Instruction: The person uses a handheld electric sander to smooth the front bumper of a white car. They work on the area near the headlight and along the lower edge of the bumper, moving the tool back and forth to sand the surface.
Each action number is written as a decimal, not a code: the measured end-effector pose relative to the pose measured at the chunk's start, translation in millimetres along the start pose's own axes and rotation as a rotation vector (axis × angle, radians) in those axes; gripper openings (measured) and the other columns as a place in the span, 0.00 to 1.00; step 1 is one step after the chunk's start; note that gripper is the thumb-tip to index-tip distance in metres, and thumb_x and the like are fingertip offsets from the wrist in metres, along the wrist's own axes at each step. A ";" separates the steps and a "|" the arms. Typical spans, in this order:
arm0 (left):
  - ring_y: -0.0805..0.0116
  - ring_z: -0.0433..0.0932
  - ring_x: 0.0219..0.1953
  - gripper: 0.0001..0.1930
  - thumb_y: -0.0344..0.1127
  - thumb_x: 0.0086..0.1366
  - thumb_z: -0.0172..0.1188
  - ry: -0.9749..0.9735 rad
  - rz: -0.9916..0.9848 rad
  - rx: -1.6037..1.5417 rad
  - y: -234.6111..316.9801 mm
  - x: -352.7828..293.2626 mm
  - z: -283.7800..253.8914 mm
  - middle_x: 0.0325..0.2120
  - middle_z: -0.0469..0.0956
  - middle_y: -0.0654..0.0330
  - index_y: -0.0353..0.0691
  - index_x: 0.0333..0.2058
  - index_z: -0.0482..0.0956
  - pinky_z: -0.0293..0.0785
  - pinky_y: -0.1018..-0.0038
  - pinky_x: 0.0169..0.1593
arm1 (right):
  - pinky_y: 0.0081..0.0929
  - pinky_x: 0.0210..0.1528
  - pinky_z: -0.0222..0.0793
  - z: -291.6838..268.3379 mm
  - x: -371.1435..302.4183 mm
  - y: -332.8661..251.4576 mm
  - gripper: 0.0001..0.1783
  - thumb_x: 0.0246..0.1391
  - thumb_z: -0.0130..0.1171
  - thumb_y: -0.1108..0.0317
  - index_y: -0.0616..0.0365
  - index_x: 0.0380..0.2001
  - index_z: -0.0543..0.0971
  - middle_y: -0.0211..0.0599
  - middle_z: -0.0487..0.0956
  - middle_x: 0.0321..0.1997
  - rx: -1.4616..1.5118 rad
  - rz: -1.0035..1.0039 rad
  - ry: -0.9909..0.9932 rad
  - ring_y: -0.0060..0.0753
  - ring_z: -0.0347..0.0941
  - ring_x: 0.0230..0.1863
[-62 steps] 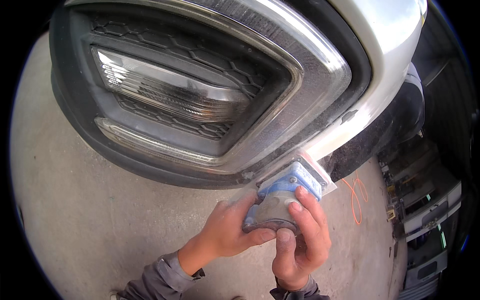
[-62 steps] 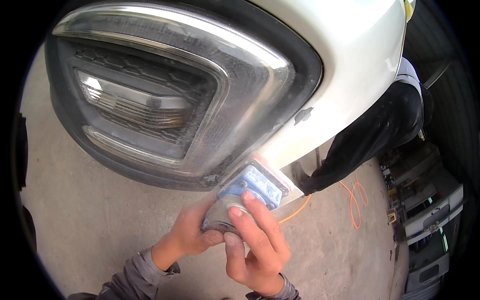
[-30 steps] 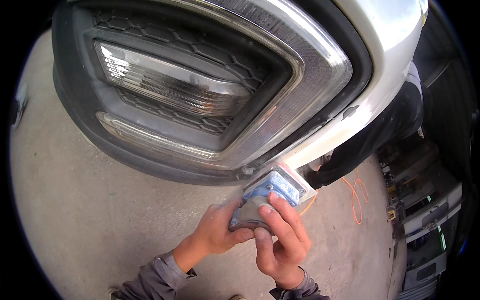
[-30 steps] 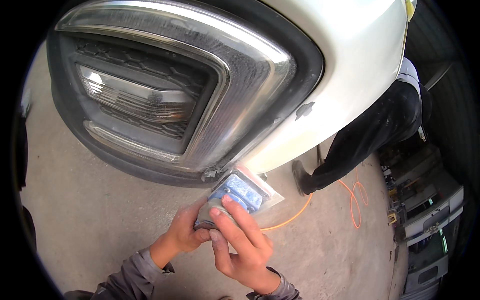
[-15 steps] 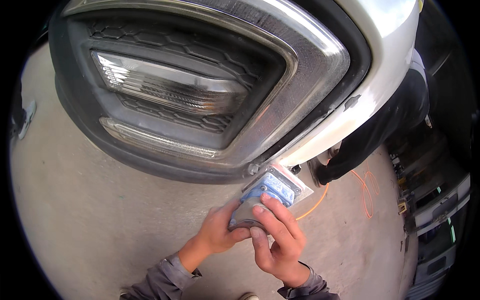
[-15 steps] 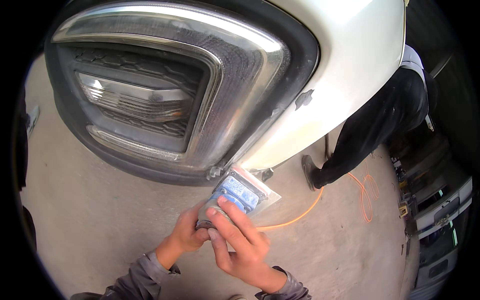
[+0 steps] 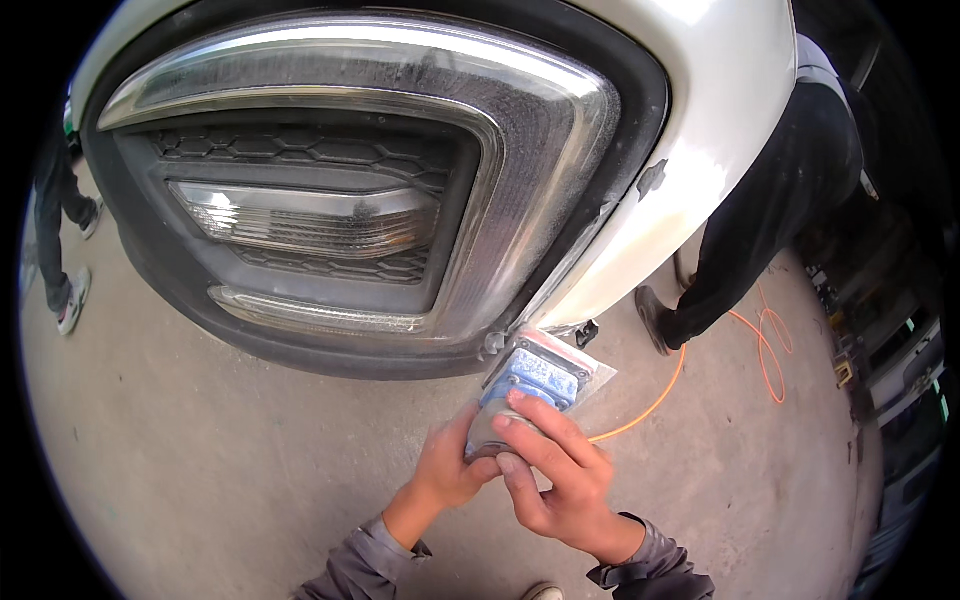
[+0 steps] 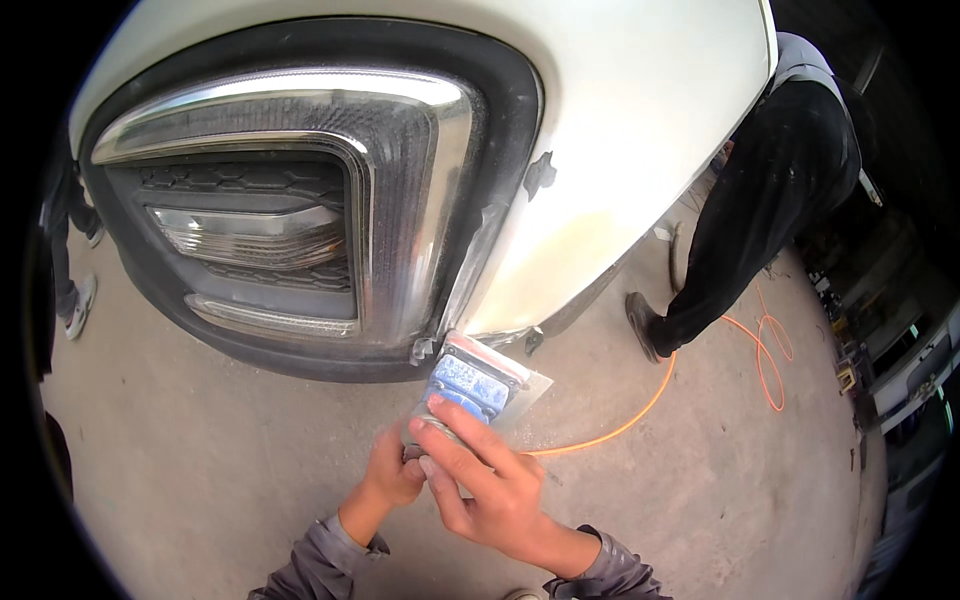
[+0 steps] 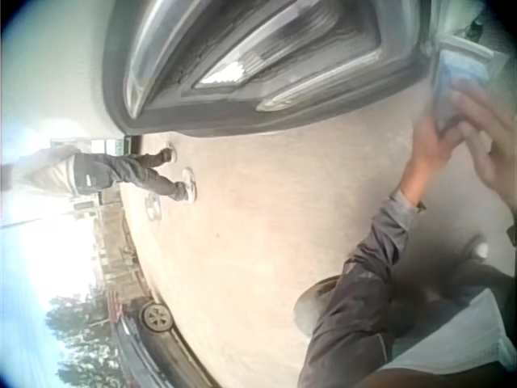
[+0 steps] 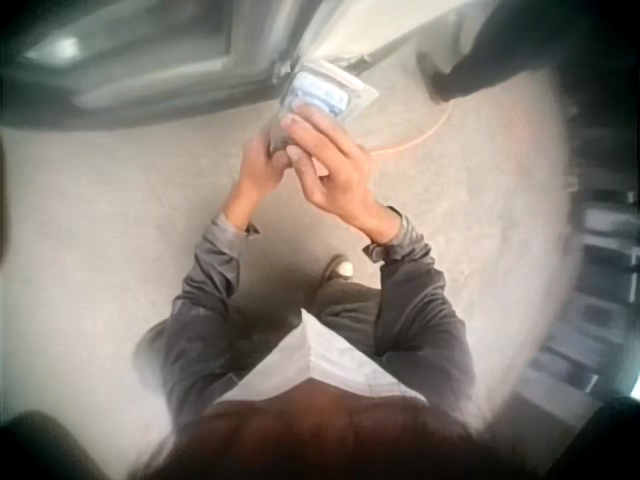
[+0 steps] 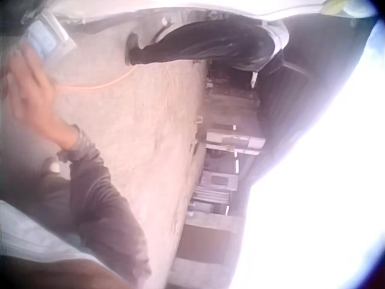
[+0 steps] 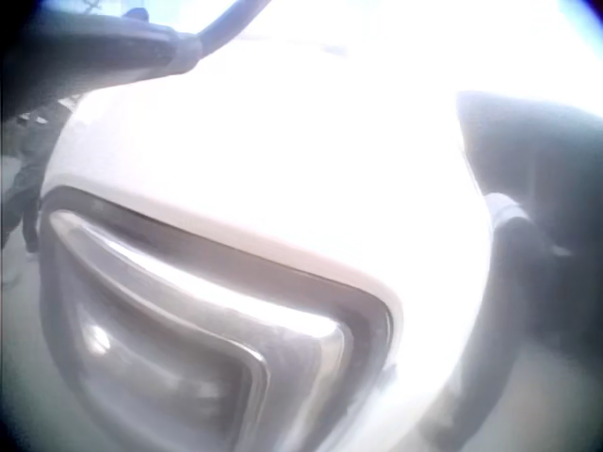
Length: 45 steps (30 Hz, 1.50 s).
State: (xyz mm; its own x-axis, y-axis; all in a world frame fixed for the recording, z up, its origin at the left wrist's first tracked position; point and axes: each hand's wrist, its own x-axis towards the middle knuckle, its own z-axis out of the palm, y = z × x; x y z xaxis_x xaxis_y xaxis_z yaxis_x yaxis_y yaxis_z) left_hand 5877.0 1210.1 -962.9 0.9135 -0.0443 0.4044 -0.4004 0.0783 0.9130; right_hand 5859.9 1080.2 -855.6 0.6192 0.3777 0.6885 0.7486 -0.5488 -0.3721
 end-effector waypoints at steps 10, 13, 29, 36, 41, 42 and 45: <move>0.42 0.80 0.34 0.42 0.64 0.54 0.61 -0.035 -0.018 0.011 4.0 0.8 -0.1 0.33 0.79 0.44 0.30 0.54 0.68 0.74 0.60 0.34 | 0.32 0.48 0.75 -6.5 0.8 -1.7 0.20 0.44 0.60 0.79 0.61 0.44 0.81 0.50 0.77 0.52 0.053 0.053 -0.027 0.47 0.79 0.48; 0.41 0.80 0.34 0.43 0.66 0.55 0.61 -0.074 -0.042 0.027 12.0 8.3 -1.7 0.32 0.79 0.43 0.29 0.52 0.68 0.74 0.60 0.33 | 0.32 0.49 0.75 -10.4 7.0 -2.6 0.20 0.43 0.59 0.79 0.62 0.44 0.81 0.51 0.77 0.53 0.043 0.036 -0.011 0.47 0.78 0.48; 0.40 0.79 0.35 0.44 0.70 0.53 0.60 -0.008 -0.024 -0.001 19.9 9.1 0.3 0.32 0.78 0.44 0.32 0.52 0.68 0.73 0.61 0.34 | 0.34 0.51 0.73 -11.3 14.9 -5.8 0.20 0.43 0.59 0.79 0.64 0.44 0.81 0.53 0.77 0.53 0.037 0.013 -0.004 0.49 0.77 0.50; 0.40 0.79 0.37 0.43 0.66 0.53 0.62 -0.053 0.000 0.022 30.9 17.1 -3.2 0.34 0.79 0.45 0.32 0.54 0.68 0.74 0.60 0.37 | 0.35 0.51 0.73 -14.2 13.0 -10.3 0.18 0.44 0.59 0.78 0.64 0.43 0.81 0.52 0.77 0.52 0.003 0.034 -0.017 0.49 0.77 0.50; 0.41 0.79 0.38 0.41 0.65 0.53 0.63 -0.049 -0.054 0.024 35.9 15.4 -4.8 0.35 0.79 0.45 0.33 0.52 0.69 0.74 0.60 0.37 | 0.24 0.33 0.77 -12.3 21.7 -2.5 0.23 0.40 0.63 0.78 0.57 0.44 0.82 0.44 0.78 0.52 -0.016 -0.056 0.067 0.40 0.81 0.42; 0.41 0.79 0.38 0.41 0.64 0.53 0.64 -0.066 -0.038 0.029 42.1 23.0 -4.8 0.35 0.79 0.45 0.33 0.52 0.69 0.74 0.60 0.37 | 0.24 0.33 0.77 -14.9 25.9 -4.2 0.22 0.40 0.63 0.78 0.57 0.44 0.82 0.44 0.78 0.52 -0.009 -0.057 0.087 0.40 0.81 0.43; 0.41 0.79 0.38 0.40 0.62 0.53 0.65 -0.103 -0.021 0.015 48.8 30.4 -5.8 0.35 0.79 0.45 0.33 0.53 0.69 0.74 0.60 0.37 | 0.25 0.34 0.78 -19.5 30.6 -7.6 0.22 0.40 0.63 0.78 0.57 0.44 0.82 0.44 0.78 0.52 -0.021 -0.065 0.111 0.40 0.81 0.43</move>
State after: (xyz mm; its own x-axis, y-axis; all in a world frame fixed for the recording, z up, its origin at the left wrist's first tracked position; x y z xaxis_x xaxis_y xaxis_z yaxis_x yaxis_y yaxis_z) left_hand 5885.6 1218.3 -906.4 0.9098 -0.1478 0.3878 -0.3829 0.0613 0.9217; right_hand 5868.6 1081.3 -819.6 0.5387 0.3290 0.7756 0.7805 -0.5415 -0.3124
